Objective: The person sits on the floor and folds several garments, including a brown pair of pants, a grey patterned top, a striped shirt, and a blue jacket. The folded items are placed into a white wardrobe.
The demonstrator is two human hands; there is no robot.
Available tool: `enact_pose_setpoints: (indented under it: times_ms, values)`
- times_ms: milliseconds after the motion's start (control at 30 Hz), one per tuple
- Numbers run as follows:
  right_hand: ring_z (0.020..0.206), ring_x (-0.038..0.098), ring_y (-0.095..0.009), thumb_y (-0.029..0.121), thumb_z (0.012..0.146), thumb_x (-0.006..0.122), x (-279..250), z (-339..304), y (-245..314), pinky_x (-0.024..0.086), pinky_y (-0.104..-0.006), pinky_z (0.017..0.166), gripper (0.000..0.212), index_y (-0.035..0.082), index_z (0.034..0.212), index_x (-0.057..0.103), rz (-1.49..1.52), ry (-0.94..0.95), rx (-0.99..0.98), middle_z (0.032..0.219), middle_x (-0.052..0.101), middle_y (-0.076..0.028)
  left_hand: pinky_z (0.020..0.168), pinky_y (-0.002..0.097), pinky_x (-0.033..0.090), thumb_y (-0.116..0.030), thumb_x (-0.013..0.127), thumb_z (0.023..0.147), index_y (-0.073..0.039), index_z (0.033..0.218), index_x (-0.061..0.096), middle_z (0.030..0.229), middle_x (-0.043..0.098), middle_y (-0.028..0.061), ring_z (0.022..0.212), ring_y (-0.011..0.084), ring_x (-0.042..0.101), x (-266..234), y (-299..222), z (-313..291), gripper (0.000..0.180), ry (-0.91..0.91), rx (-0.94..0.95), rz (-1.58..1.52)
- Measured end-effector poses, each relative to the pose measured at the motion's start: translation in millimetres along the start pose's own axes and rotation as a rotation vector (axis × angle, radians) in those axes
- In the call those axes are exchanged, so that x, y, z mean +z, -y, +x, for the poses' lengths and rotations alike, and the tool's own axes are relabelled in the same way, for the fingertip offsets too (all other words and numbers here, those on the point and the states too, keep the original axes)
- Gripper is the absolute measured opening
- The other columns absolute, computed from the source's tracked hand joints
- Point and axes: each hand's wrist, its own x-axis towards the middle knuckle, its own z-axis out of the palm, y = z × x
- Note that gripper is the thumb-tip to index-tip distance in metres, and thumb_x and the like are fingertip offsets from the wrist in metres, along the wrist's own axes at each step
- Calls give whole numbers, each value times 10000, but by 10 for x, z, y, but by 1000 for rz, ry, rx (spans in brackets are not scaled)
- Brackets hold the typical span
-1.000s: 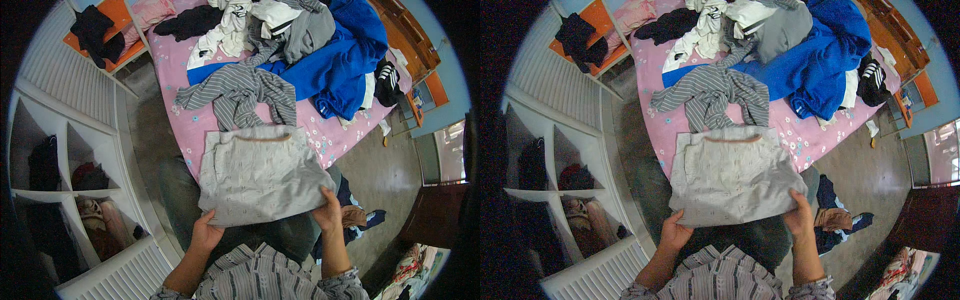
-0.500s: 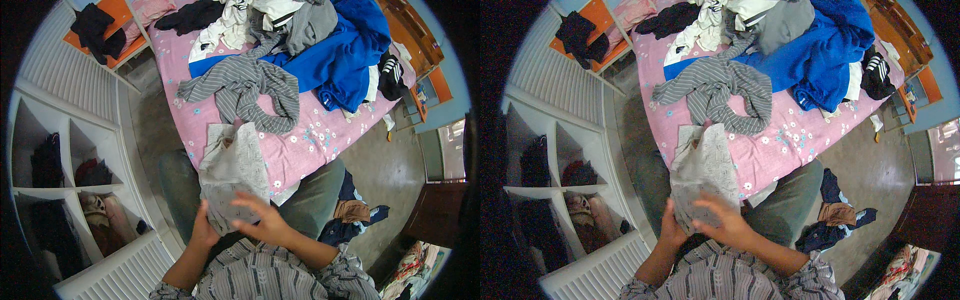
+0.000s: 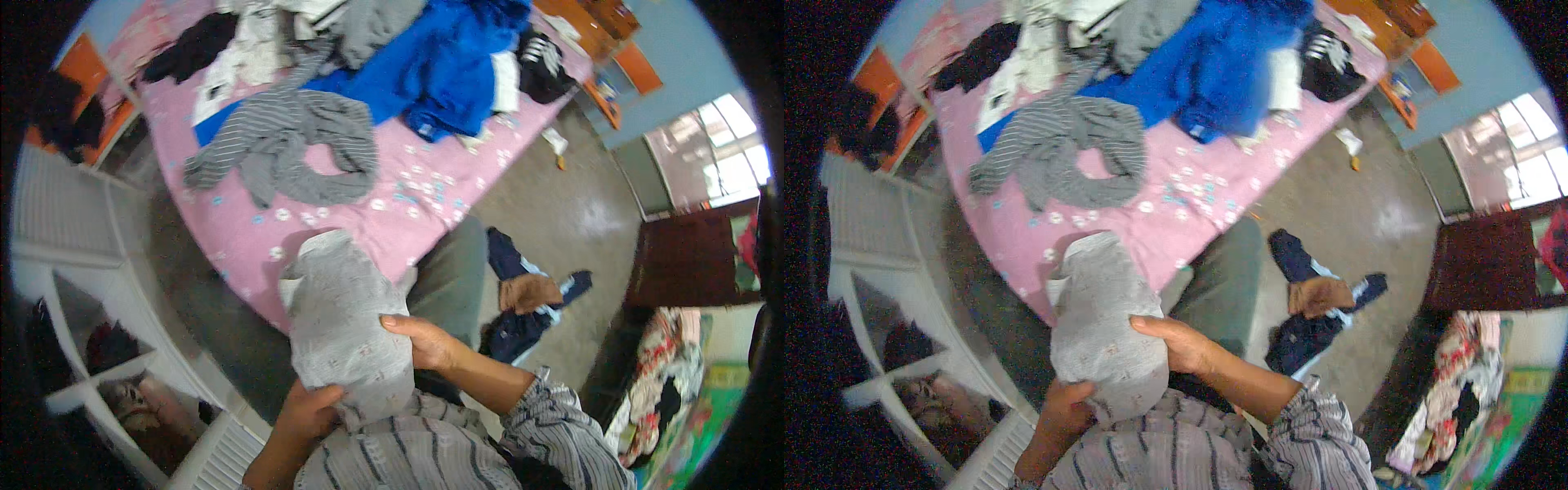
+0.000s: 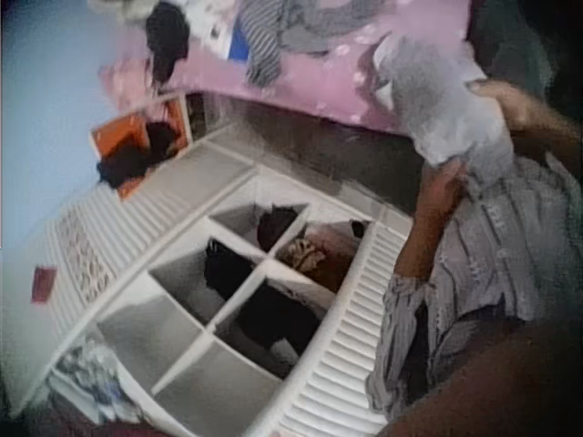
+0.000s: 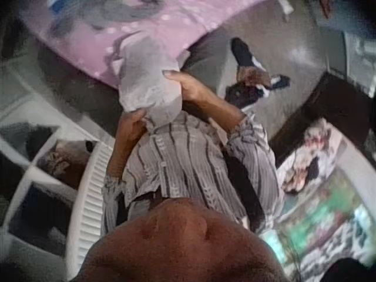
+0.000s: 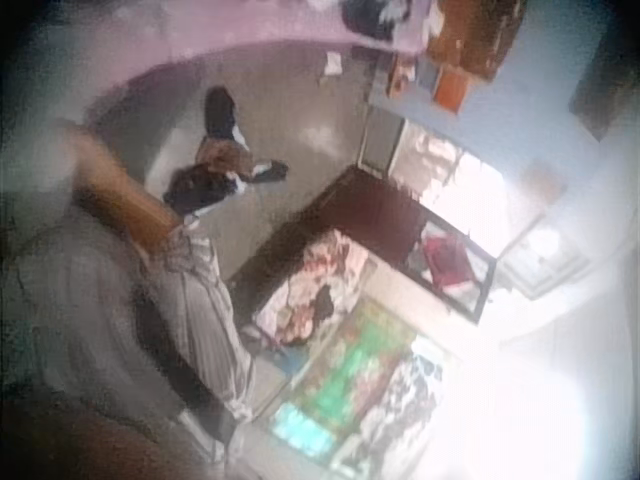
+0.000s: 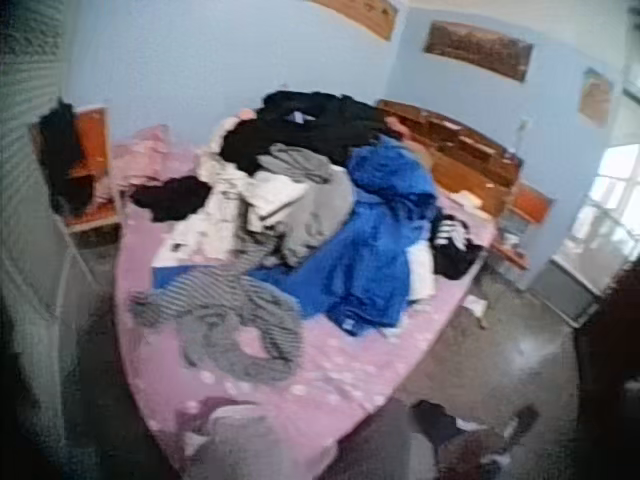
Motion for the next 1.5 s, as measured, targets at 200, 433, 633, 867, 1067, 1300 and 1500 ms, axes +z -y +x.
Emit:
enact_pose_setpoints:
  times_ms: [200,433,633,867,1067,1300,1500]
  values:
    - [936,625,-240,264,798,663,-321,-1140,614,501,-415,856,385,40,1100,581,-41,-362,-445,1040,639,-104,976,425,416,-218,499,900,-54,1353,351,1260,519,182,1130,295,534,-271,93,329,504,97,31,-298]
    - [1054,584,-254,310,849,624,-1610,-2754,1077,474,-361,898,546,-29,1252,481,-259,-914,-1140,1185,585,-134,966,423,420,-210,449,937,-67,1293,449,1232,547,171,1095,291,551,-554,137,478,383,-98,-17,-339]
    - [1172,478,-287,319,821,608,-2861,-2847,832,483,-391,856,557,21,1262,443,606,-1490,-894,1321,434,-150,932,394,443,-196,506,930,-69,1194,529,1135,613,138,1037,249,590,-705,291,659,294,-156,-130,-331]
    - [971,588,-167,63,854,596,-1177,-91,934,479,-283,801,413,23,1251,488,-1236,-776,-948,1122,584,-101,890,349,447,-244,523,928,-75,1183,523,1140,614,108,1034,227,587,-716,312,804,306,-199,-122,-347]
    - [974,572,-343,136,713,691,203,1547,1092,457,-379,851,506,44,1189,548,-2132,-664,-1403,1134,582,-165,888,340,443,-298,461,952,-54,1239,488,1208,579,100,1081,205,567,-742,326,859,378,-194,-136,-299]
    - [796,635,-253,247,812,597,607,1379,809,496,-394,725,292,17,990,616,-1631,-224,-499,795,643,-140,921,355,428,-374,424,950,-65,1304,452,1256,552,89,1142,215,531,-882,344,814,471,25,-52,-534]
    - [788,535,-124,142,791,570,467,147,-96,448,-300,725,238,-33,952,572,-1063,323,-209,811,578,-22,942,421,419,-500,446,890,-78,1316,440,1209,573,90,1071,280,552,-843,319,1418,599,-363,-58,-516]
